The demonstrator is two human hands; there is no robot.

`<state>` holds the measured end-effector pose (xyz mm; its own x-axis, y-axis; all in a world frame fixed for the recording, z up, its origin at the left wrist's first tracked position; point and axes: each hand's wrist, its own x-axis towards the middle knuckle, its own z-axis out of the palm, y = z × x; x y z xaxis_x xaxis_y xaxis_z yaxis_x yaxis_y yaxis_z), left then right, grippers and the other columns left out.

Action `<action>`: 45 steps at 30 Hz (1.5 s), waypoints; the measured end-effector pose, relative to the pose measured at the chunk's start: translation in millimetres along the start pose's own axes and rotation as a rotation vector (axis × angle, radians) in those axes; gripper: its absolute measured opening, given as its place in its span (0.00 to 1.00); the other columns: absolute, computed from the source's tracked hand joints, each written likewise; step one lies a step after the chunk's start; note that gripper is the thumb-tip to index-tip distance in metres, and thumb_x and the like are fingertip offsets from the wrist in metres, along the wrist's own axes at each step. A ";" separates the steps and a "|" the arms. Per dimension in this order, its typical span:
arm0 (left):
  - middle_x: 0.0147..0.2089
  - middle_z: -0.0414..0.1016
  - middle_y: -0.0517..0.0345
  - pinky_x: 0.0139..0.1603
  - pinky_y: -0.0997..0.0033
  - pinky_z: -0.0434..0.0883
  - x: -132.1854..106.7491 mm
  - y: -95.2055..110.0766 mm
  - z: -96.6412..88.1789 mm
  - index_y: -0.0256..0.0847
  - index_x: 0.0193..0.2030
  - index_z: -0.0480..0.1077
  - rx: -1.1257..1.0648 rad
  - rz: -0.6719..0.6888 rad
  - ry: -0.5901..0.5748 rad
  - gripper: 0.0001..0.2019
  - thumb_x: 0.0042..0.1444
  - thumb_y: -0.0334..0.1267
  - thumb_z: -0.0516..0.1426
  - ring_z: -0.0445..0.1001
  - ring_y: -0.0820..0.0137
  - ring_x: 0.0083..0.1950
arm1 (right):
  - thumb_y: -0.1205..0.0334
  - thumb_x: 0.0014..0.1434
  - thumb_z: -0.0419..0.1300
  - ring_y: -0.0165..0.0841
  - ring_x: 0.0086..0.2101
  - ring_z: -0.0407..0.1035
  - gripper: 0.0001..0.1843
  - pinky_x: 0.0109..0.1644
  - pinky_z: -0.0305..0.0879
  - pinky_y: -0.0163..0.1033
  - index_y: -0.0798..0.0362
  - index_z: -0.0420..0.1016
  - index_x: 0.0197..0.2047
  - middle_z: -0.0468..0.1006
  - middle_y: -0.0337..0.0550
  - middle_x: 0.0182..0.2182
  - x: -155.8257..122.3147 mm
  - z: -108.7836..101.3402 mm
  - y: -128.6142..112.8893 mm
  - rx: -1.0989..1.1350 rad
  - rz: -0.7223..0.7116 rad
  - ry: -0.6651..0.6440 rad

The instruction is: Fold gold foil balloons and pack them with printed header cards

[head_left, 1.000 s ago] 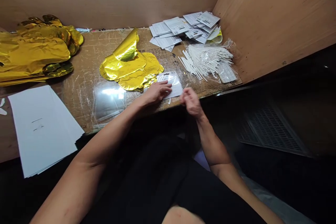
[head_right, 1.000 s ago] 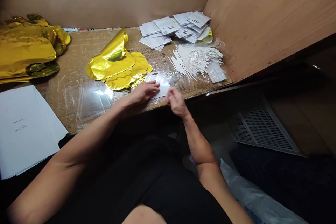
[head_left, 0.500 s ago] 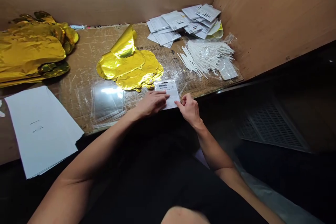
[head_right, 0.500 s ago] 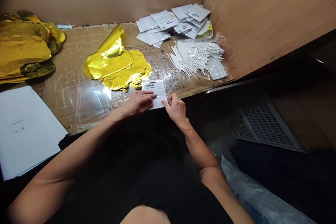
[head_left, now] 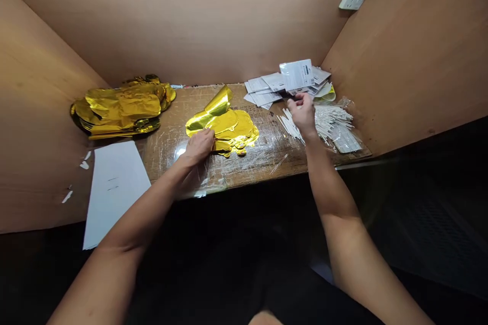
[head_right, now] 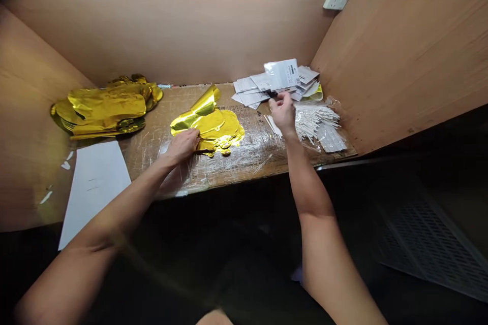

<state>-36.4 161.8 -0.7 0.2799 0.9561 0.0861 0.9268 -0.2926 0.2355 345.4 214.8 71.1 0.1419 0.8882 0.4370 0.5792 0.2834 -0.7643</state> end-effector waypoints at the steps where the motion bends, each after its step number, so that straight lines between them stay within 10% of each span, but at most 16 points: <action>1: 0.54 0.81 0.33 0.59 0.51 0.73 2.7 -2.7 -0.3 0.37 0.51 0.79 0.035 -0.007 -0.038 0.13 0.66 0.32 0.54 0.79 0.47 0.58 | 0.55 0.71 0.60 0.36 0.35 0.72 0.12 0.39 0.70 0.42 0.55 0.76 0.49 0.78 0.48 0.36 -10.1 9.3 -2.4 -0.034 -0.014 -0.049; 8: 0.40 0.84 0.45 0.45 0.62 0.72 12.7 -18.2 -5.0 0.41 0.45 0.83 -0.020 -0.025 -0.065 0.11 0.66 0.39 0.57 0.82 0.55 0.44 | 0.57 0.73 0.59 0.46 0.50 0.74 0.13 0.56 0.64 0.52 0.53 0.84 0.46 0.82 0.54 0.48 -126.1 74.1 -13.8 -0.340 -0.151 -0.347; 13: 0.41 0.84 0.51 0.46 0.65 0.73 56.1 -48.4 -56.7 0.37 0.43 0.82 -0.341 -0.058 -0.014 0.11 0.63 0.42 0.63 0.78 0.63 0.41 | 0.53 0.72 0.62 0.52 0.63 0.64 0.24 0.60 0.61 0.55 0.48 0.76 0.68 0.71 0.58 0.68 -129.4 99.2 -16.8 -0.423 -0.348 -0.496; 18: 0.47 0.81 0.37 0.61 0.42 0.70 94.4 -58.0 -116.1 0.36 0.48 0.76 -0.222 -0.224 0.210 0.15 0.72 0.46 0.54 0.75 0.47 0.58 | 0.50 0.74 0.59 0.50 0.61 0.64 0.21 0.60 0.58 0.56 0.42 0.75 0.66 0.73 0.50 0.69 -129.8 107.8 -18.2 -0.532 -0.423 -0.567; 21: 0.44 0.79 0.44 0.61 0.46 0.70 86.2 -36.2 -103.1 0.37 0.46 0.75 -0.211 -0.130 0.129 0.18 0.71 0.52 0.55 0.75 0.53 0.55 | 0.51 0.75 0.57 0.50 0.60 0.65 0.19 0.58 0.58 0.56 0.42 0.76 0.65 0.74 0.51 0.67 -133.7 106.9 -18.6 -0.540 -0.445 -0.551; 25: 0.35 0.78 0.55 0.40 0.67 0.71 53.2 -3.9 -37.1 0.42 0.31 0.75 -0.288 0.087 -0.184 0.21 0.47 0.57 0.72 0.74 0.65 0.37 | 0.49 0.74 0.59 0.50 0.58 0.66 0.19 0.57 0.58 0.56 0.43 0.78 0.64 0.76 0.52 0.65 -136.2 104.3 -20.7 -0.540 -0.462 -0.542; 29: 0.30 0.74 0.56 0.34 0.68 0.64 38.1 -2.1 1.1 0.42 0.27 0.72 -0.387 0.144 -0.281 0.19 0.55 0.56 0.64 0.68 0.67 0.32 | 0.44 0.74 0.59 0.50 0.57 0.66 0.21 0.59 0.57 0.56 0.45 0.80 0.61 0.77 0.54 0.61 -137.4 102.3 -22.1 -0.507 -0.480 -0.568; 35: 0.25 0.67 0.58 0.28 0.70 0.60 47.7 -14.7 -25.0 0.41 0.26 0.71 -0.568 0.091 -0.364 0.25 0.58 0.63 0.61 0.63 0.71 0.26 | 0.44 0.71 0.61 0.53 0.63 0.62 0.34 0.62 0.55 0.55 0.50 0.68 0.74 0.68 0.60 0.69 -138.3 101.9 -17.6 -0.414 -0.392 -0.377; 39: 0.22 0.64 0.60 0.27 0.70 0.63 70.9 -25.0 -53.1 0.41 0.27 0.67 -0.746 -0.122 -0.175 0.27 0.57 0.64 0.63 0.63 0.73 0.24 | 0.47 0.71 0.60 0.55 0.63 0.63 0.37 0.64 0.56 0.55 0.52 0.62 0.77 0.67 0.63 0.69 -137.7 102.9 -11.5 -0.346 -0.281 -0.154; 45: 0.21 0.70 0.57 0.40 0.62 0.74 117.9 -63.1 -98.6 0.37 0.32 0.67 -0.550 -0.246 0.043 0.25 0.64 0.60 0.61 0.72 0.69 0.30 | 0.49 0.71 0.59 0.53 0.60 0.67 0.30 0.62 0.56 0.54 0.57 0.69 0.69 0.74 0.63 0.62 -136.8 108.7 -5.9 -0.314 -0.246 -0.160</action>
<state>-86.5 291.6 90.1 0.0533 0.9986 0.0018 0.6948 -0.0384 0.7182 235.3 130.9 -35.8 -0.1431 0.8596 0.4905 0.7998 0.3923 -0.4544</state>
